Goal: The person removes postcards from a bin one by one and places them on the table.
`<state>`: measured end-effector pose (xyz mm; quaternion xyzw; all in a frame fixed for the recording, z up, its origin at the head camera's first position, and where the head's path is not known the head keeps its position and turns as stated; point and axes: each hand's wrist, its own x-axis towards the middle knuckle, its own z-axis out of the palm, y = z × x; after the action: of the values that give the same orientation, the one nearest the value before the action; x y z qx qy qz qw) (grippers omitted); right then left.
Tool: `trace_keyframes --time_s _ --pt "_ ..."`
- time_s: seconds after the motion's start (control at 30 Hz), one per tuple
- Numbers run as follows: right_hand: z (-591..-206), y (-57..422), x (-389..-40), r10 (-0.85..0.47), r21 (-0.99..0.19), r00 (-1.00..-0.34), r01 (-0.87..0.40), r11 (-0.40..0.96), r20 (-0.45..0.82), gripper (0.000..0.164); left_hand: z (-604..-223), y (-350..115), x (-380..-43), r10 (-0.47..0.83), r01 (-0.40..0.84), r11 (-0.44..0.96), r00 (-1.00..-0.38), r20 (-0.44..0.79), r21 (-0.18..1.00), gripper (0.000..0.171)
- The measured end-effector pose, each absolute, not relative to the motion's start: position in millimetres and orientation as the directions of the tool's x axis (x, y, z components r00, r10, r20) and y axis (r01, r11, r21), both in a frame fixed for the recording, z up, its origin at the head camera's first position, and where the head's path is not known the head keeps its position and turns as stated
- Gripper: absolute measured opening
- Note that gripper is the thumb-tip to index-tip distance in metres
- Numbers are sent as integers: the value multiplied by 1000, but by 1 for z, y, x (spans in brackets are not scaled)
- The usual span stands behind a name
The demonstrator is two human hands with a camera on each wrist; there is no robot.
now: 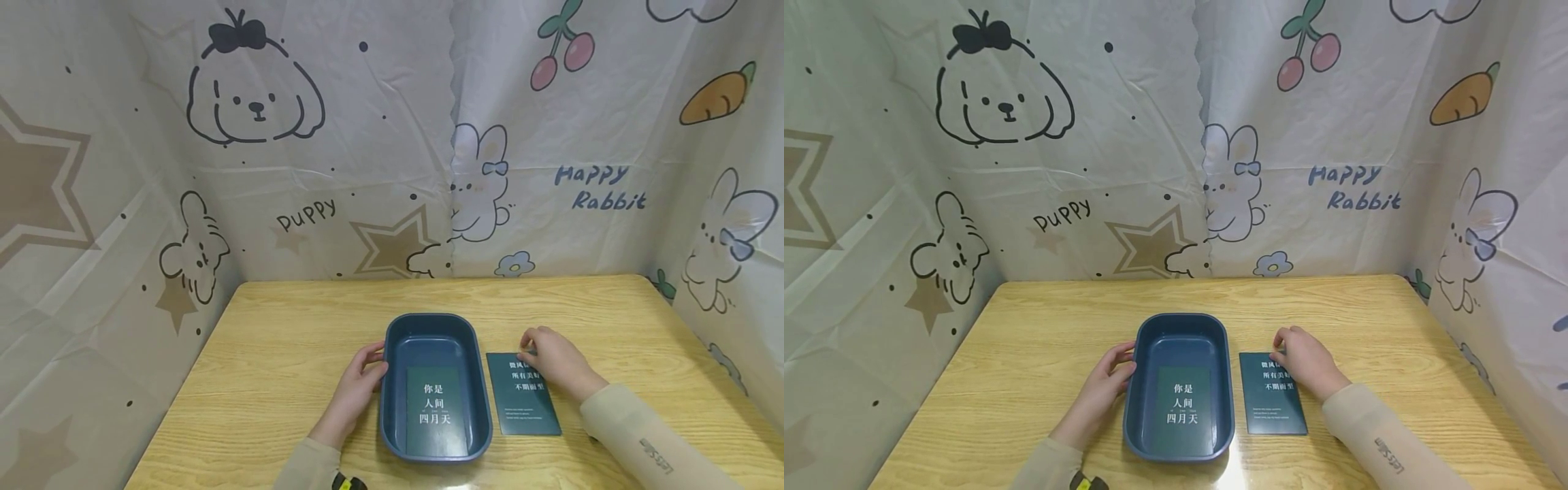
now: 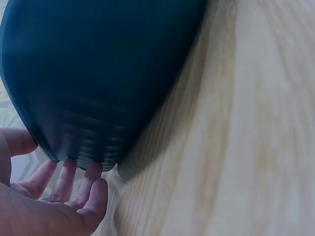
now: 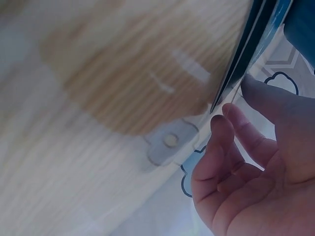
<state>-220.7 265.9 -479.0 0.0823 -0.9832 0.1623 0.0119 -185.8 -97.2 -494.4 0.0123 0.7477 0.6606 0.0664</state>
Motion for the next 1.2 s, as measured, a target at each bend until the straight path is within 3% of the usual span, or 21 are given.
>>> trace_keyframes --time_s 0.77,1.2 --pt "-480 265 -218 -176 -281 -980 -195 940 93 18 -494 -96 -187 99 -70 137 -992 -84 988 41" --pt "-456 240 -211 -217 -250 -952 -268 930 215 11 -494 -96 -186 90 -76 120 -992 -87 990 40"
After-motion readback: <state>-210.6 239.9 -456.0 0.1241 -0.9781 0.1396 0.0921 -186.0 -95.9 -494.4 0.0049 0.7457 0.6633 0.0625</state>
